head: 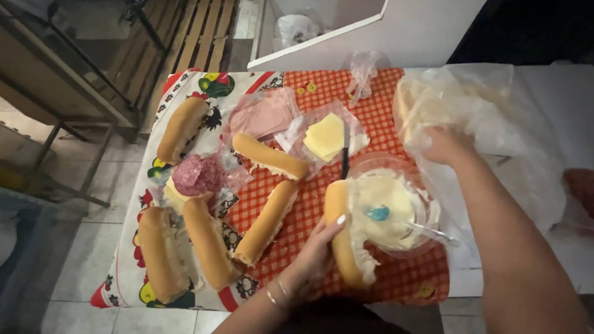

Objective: Spreading condiments onto sliced bread rolls to prepare sandwiches.

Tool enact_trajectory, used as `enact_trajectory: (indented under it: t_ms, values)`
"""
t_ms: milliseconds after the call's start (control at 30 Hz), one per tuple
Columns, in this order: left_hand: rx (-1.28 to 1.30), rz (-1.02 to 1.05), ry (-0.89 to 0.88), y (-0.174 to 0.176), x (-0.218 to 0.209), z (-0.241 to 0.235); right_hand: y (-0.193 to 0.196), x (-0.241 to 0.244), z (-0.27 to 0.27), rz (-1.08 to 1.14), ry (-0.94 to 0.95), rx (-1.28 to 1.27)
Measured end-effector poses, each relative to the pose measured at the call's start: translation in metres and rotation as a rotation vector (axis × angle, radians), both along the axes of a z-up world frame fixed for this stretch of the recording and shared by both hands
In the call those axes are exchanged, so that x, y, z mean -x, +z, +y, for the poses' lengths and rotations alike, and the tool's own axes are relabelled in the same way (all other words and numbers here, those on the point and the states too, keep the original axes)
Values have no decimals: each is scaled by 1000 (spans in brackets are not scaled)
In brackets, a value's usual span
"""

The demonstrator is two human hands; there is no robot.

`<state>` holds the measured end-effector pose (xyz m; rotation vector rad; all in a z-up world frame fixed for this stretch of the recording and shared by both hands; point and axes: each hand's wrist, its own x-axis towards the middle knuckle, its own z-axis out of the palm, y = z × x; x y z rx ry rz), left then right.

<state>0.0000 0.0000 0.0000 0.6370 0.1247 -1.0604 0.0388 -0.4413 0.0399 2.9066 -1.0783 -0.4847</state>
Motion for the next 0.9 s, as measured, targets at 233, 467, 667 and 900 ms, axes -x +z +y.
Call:
enact_trajectory:
  t_ms: [233,467,667,900]
  values:
    - [20,-20,-85,-14,0,-48,99,-68,129,-88,218,-381]
    - [-124,45,122,13,1,4,13,-136,191,441,221,-98]
    - [-80,114,223,71,-9,41,17,-127,234,465,148,-170]
    - [-110,1,219,42,-17,46,26,-94,219,86,106,-251]
